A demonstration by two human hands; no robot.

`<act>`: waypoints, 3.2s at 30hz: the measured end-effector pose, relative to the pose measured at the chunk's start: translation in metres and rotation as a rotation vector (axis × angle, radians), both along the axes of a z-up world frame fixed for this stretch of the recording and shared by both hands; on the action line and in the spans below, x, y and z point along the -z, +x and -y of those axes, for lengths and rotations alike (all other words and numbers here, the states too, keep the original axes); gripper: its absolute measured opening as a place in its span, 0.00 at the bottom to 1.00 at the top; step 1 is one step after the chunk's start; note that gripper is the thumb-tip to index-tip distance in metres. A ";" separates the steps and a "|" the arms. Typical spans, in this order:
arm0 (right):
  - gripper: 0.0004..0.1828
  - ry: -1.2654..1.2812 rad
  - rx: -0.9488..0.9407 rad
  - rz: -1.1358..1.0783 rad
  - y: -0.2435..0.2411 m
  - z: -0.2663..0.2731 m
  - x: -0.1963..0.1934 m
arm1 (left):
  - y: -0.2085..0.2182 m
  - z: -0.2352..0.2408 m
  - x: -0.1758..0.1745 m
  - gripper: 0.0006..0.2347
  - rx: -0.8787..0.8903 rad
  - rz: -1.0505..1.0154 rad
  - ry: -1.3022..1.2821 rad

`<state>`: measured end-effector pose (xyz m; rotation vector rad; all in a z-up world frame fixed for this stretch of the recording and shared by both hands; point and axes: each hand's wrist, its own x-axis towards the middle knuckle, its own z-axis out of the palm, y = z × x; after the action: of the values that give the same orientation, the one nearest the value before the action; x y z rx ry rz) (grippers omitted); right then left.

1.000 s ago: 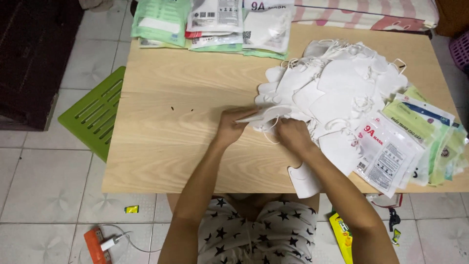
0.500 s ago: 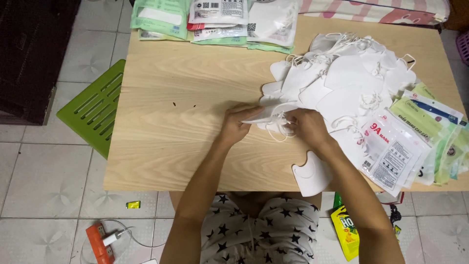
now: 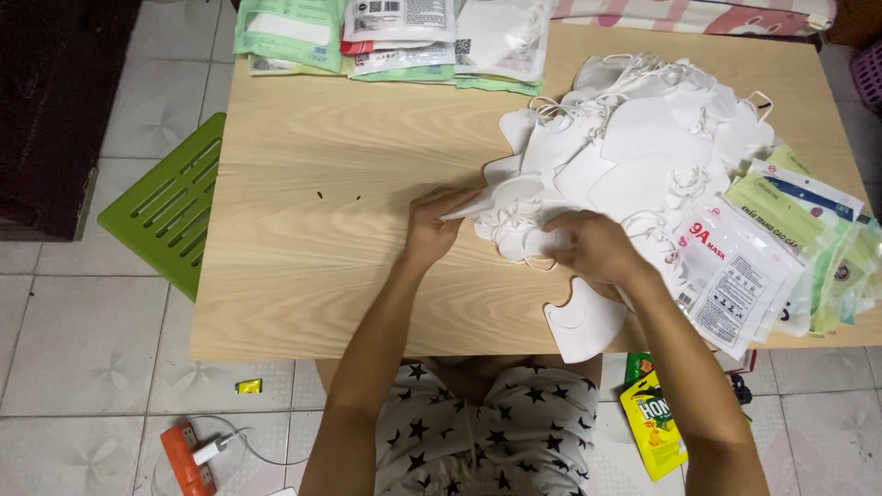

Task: The person folds individual face masks and places them into plastic packaging bags.

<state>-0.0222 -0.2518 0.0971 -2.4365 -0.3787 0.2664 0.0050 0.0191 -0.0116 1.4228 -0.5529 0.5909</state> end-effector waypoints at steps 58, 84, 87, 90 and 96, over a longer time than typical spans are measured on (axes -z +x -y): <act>0.08 0.927 0.609 -0.257 -0.012 -0.041 0.078 | -0.004 -0.015 0.006 0.08 0.107 -0.705 -0.117; 0.23 -0.008 -0.018 0.237 0.039 -0.066 0.041 | 0.005 -0.046 0.003 0.07 0.080 -0.827 -0.021; 0.06 0.072 0.230 0.385 0.075 -0.031 0.079 | 0.009 -0.055 -0.006 0.06 -0.237 -0.865 -0.352; 0.12 -0.233 0.198 0.327 0.083 -0.043 0.067 | 0.012 -0.060 -0.005 0.06 -0.335 -0.821 -0.407; 0.14 -0.649 -0.113 0.430 0.115 -0.065 0.102 | 0.011 -0.055 0.004 0.06 -0.327 -0.755 -0.445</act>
<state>0.0932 -0.1868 -0.0046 -3.1201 -0.7060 -0.1189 0.0163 0.0736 -0.0152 1.1919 0.3981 0.3547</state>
